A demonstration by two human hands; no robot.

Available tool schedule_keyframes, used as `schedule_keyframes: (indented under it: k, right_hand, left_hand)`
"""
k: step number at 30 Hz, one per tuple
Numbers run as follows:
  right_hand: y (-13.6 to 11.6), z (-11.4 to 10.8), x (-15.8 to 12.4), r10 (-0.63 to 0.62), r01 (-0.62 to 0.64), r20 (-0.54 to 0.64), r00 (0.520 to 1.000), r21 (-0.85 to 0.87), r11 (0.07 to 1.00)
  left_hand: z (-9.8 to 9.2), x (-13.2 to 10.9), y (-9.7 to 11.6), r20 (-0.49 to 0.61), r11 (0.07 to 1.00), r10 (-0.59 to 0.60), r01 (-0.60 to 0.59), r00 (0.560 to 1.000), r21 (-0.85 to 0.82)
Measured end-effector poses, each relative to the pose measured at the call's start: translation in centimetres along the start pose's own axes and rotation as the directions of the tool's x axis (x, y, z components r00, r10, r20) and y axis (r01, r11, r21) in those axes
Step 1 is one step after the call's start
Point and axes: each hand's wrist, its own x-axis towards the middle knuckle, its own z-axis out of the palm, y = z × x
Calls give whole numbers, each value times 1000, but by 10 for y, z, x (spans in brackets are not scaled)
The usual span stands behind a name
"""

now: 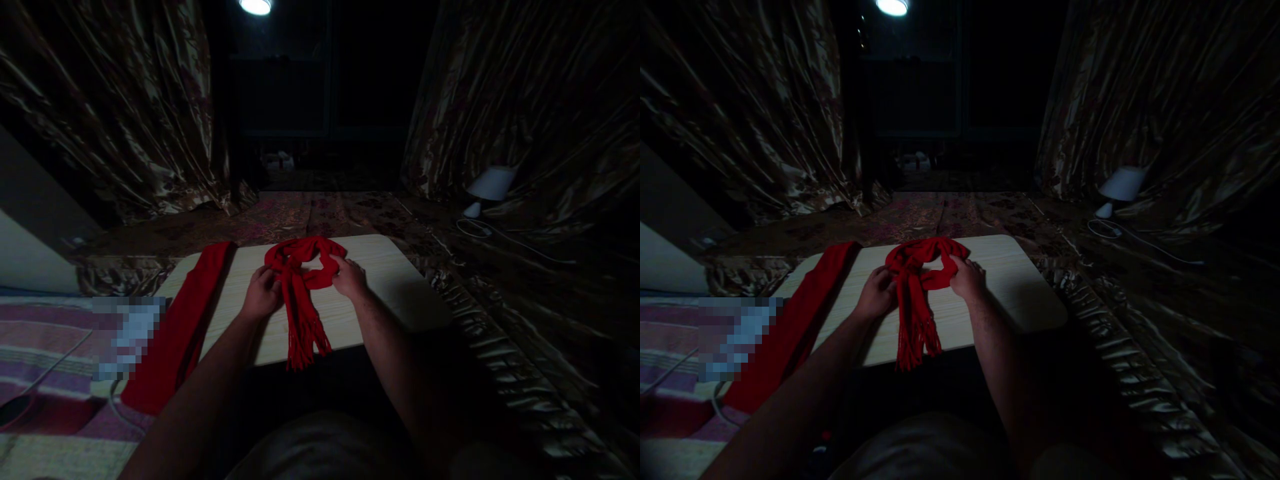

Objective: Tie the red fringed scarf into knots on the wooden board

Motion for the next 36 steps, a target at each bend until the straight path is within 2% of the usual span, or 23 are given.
schedule_keyframes:
  k: [3, 7, 12, 15, 19, 21, 23, 26, 30, 36]
  right_hand:
    - [-1, 1, 1, -3, 3, -3, 1000, 59, 998]
    - [-6, 3, 2, 102, -80, -113, 988, 185, 979]
    - [-12, 9, 2, 127, -17, -240, 962, 414, 910]
    - [-16, 7, 0, 133, -2, -282, 950, 422, 907]
    - [-20, -1, -1, 67, -13, -185, 980, 276, 961]
    - [-20, -2, -2, -36, 64, -136, 990, 213, 975]
    - [-20, -2, -2, -113, 133, -136, 984, 151, 980]
    - [-21, -1, -5, -80, 88, -119, 990, 62, 994]
    - [-24, -1, -7, -15, 15, -10, 1000, 15, 1000]
    - [-21, 7, -3, -24, 19, 58, 998, 93, 995]
  left_hand:
    - [-3, 2, 0, -27, 994, -39, 36, 999, -103]
    - [-4, 3, 1, -5, 988, -42, 41, 999, -149]
    - [-4, 2, 4, 19, 987, -13, 16, 1000, -158]
    - [-4, 2, 5, 28, 989, -12, 16, 1000, -146]
    - [-5, 2, 6, 38, 992, -10, 14, 999, -125]
    - [-5, 2, 7, 50, 992, -6, 12, 999, -125]
    - [-6, 2, 7, 58, 992, -11, 18, 998, -126]
    - [-7, 2, 7, 67, 990, -18, 27, 998, -135]
    - [-8, 2, 8, 74, 989, 1, 10, 997, -145]
    - [-9, 2, 10, 69, 992, 24, -15, 997, -126]
